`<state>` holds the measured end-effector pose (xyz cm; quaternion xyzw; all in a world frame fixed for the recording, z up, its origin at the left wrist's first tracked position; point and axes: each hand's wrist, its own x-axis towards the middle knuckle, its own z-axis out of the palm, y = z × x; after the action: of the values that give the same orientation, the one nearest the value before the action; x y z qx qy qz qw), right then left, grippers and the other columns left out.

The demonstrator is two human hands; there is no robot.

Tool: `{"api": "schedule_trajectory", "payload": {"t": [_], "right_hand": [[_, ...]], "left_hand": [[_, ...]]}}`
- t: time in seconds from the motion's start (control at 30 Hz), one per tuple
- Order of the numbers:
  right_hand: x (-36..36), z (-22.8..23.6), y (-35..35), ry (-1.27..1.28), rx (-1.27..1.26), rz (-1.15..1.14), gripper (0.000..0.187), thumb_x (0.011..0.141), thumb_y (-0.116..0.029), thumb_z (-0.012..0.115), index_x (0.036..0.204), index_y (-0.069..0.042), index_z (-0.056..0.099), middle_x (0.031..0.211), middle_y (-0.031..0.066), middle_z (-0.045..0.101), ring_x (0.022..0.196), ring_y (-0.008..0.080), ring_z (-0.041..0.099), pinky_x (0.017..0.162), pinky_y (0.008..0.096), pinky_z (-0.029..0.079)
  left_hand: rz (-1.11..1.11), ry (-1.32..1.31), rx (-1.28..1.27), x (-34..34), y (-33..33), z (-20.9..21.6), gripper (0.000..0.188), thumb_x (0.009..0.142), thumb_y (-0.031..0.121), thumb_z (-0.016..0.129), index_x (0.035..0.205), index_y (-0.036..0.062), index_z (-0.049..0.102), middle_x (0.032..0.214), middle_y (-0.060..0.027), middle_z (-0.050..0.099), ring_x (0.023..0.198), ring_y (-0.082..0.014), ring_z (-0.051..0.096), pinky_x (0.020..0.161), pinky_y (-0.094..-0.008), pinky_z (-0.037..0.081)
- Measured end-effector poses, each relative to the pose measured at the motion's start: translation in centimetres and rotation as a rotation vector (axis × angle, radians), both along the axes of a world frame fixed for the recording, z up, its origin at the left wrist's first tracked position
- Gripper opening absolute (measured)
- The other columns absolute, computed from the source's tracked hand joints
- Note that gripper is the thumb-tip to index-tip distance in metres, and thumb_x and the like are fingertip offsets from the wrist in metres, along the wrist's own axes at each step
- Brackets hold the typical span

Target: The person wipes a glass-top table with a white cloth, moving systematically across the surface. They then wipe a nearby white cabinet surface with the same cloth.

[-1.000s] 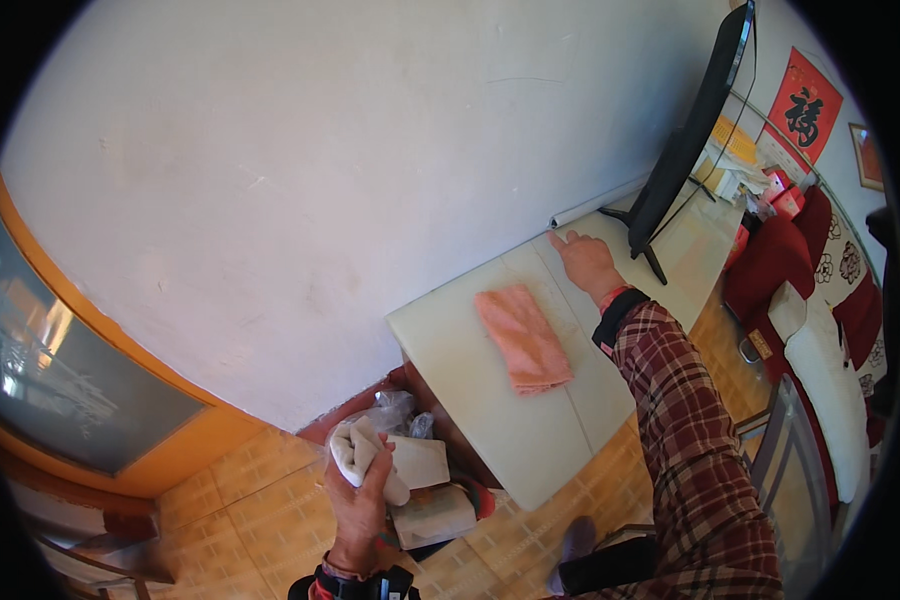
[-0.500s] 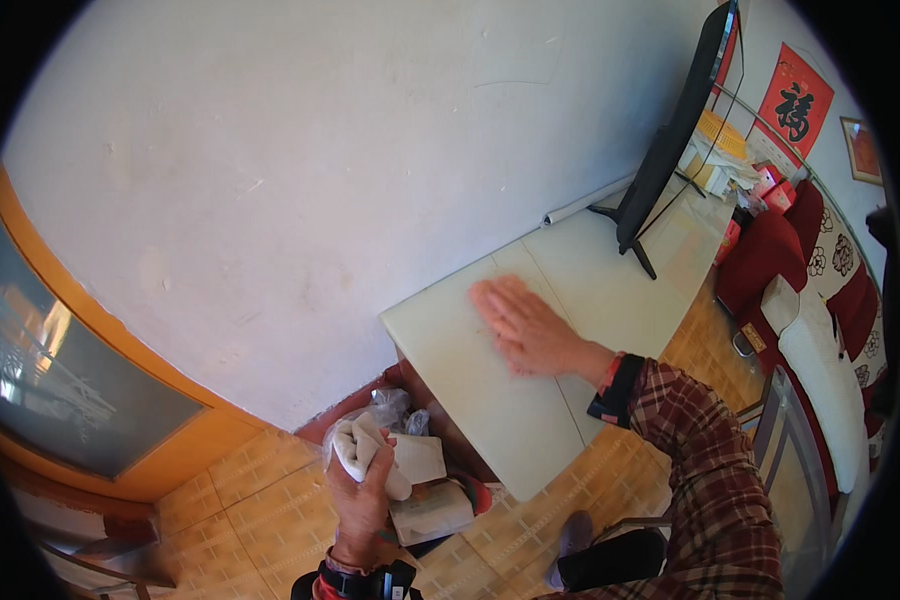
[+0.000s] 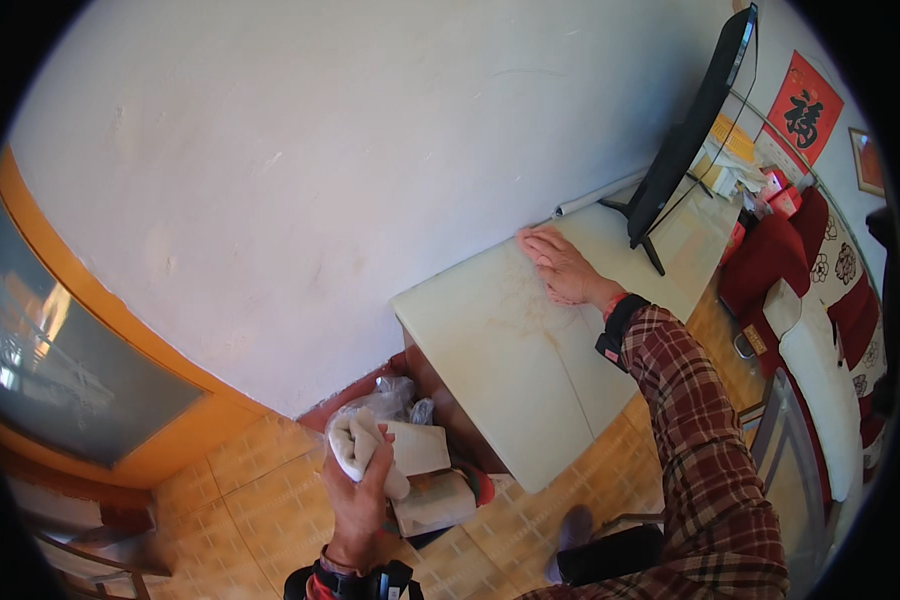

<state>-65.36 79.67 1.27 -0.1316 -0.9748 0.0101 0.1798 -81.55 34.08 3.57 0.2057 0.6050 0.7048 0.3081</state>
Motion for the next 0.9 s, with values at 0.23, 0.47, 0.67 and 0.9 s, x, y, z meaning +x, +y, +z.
{"api": "schedule_trajectory", "payload": {"t": [0.23,0.47,0.67,0.9], "right_hand": [[-7.2,0.6,-11.4,0.081,-0.139,0.175,0.048,0.090,-0.014,0.050,0.136,0.000,0.051,0.140,0.0150,0.050,0.136,0.0334,0.039,0.116,0.0412,0.031],[-11.7,1.3,-21.0,0.132,0.039,0.338,0.047,0.078,-0.016,0.058,0.122,-0.001,0.060,0.130,0.0121,0.057,0.132,0.0296,0.045,0.118,0.0452,0.029],[-9.3,1.9,-18.6,0.118,0.051,0.546,0.067,0.064,-0.004,0.064,0.129,0.004,0.054,0.130,0.0149,0.055,0.131,0.0326,0.045,0.117,0.0457,0.031],[2.4,1.7,-6.3,0.108,-0.312,-0.231,0.055,0.084,-0.017,0.059,0.136,-0.001,0.051,0.138,0.0131,0.051,0.131,0.0342,0.044,0.113,0.0421,0.035]], "left_hand": [[-0.003,-0.002,0.055,0.5,0.1,-0.2,0.038,0.090,0.009,0.068,0.124,-0.0025,0.056,0.108,-0.0094,0.068,0.098,-0.0164,0.063,0.087,-0.0322,0.052],[-0.029,-0.014,0.074,1.6,0.5,-0.3,0.035,0.091,0.009,0.070,0.122,-0.0018,0.057,0.107,-0.0082,0.068,0.096,-0.0154,0.063,0.086,-0.0317,0.052],[-0.016,0.000,0.116,1.3,-0.4,-0.4,0.035,0.091,0.009,0.069,0.122,-0.0017,0.057,0.108,-0.0083,0.067,0.097,-0.0157,0.063,0.087,-0.0315,0.052],[0.021,-0.030,0.115,0.2,-1.2,0.0,0.037,0.091,0.008,0.069,0.123,-0.0020,0.056,0.108,-0.0078,0.066,0.099,-0.0163,0.063,0.088,-0.0317,0.052]]}}
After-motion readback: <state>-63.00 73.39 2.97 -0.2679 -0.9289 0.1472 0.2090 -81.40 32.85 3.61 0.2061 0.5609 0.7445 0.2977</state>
